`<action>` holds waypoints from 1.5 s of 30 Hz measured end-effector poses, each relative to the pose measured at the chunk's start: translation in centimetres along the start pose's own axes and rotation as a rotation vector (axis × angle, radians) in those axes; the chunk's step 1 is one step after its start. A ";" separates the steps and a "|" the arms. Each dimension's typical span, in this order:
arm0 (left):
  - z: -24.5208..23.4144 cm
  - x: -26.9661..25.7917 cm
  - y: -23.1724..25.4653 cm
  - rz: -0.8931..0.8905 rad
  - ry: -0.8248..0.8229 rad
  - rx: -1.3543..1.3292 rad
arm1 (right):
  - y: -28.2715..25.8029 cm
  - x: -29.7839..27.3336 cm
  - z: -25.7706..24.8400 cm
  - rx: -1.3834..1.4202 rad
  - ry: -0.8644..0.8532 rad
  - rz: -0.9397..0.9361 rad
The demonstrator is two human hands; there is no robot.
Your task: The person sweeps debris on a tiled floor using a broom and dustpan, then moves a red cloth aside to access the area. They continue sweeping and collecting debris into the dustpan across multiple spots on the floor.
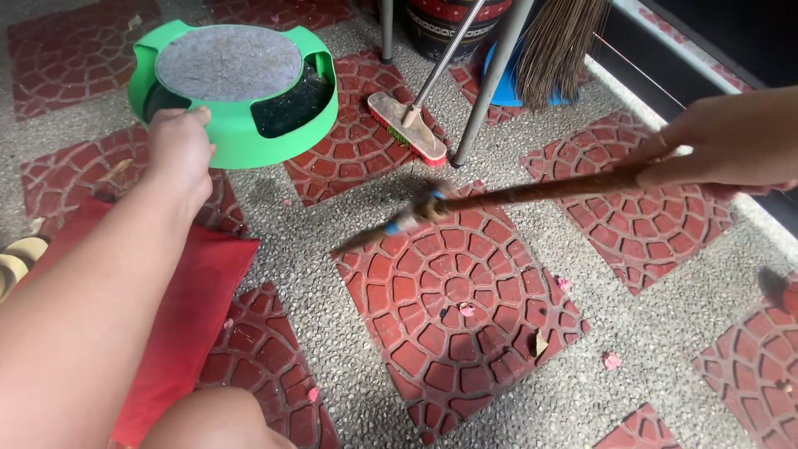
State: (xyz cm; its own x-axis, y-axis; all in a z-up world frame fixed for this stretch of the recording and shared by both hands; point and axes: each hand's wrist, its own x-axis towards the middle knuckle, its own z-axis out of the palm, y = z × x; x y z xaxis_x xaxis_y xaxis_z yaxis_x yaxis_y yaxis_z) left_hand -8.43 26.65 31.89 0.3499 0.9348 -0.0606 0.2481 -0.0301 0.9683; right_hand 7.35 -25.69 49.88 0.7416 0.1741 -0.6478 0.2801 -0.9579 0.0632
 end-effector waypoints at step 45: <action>-2.2 2.7 -3.1 -0.070 0.064 0.004 | -12.1 -3.1 2.6 -0.436 0.221 -0.105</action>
State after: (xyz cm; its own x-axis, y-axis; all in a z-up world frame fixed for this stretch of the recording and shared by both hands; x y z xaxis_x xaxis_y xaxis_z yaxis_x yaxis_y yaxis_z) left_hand -10.20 30.04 29.20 0.2736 0.9553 -0.1124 0.2733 0.0348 0.9613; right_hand 0.11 -15.20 49.12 0.7941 0.3536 -0.4943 0.5536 -0.7565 0.3482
